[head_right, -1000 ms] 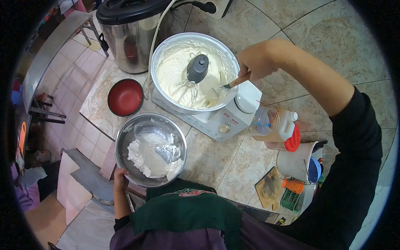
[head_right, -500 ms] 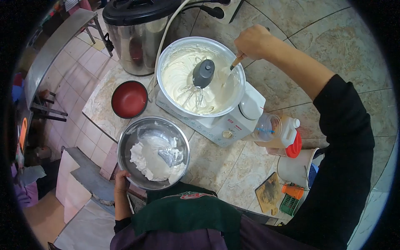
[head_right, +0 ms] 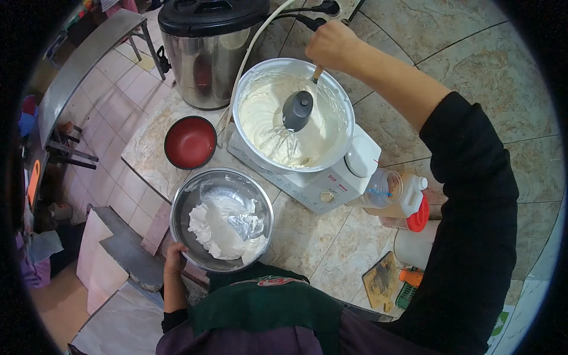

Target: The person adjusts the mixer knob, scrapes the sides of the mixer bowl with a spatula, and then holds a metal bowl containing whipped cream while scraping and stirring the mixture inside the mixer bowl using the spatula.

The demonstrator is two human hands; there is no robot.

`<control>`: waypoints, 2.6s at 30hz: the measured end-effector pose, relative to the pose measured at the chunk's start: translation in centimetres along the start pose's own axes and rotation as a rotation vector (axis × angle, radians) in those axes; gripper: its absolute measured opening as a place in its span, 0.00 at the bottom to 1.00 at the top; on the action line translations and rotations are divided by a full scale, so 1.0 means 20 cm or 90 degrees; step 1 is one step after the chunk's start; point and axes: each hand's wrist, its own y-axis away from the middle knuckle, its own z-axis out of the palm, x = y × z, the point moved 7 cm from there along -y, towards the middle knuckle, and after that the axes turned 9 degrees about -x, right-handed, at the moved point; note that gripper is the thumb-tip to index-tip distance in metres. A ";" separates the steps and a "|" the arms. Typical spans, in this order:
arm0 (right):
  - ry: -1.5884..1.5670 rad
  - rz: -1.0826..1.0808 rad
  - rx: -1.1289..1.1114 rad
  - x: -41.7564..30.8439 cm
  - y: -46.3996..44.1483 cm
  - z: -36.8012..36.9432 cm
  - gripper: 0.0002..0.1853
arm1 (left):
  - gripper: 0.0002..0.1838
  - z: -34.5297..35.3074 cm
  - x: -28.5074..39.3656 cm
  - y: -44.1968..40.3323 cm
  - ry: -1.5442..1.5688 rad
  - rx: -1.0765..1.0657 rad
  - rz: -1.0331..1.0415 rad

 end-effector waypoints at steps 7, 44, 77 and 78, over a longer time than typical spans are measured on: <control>0.081 -0.030 0.135 -0.09 -0.03 -0.16 0.06 | 0.27 -0.02 -0.01 -0.02 -0.009 0.002 -0.008; 0.066 -0.103 0.378 -0.12 0.39 -0.48 0.06 | 0.15 0.02 0.02 0.00 0.032 0.093 0.064; 0.000 0.080 0.100 0.11 0.14 0.05 0.07 | 0.30 -0.06 -0.05 -0.03 -0.012 0.020 -0.018; -0.057 0.106 0.111 0.13 0.15 0.06 0.10 | 0.29 -0.04 -0.03 -0.02 -0.013 0.022 -0.010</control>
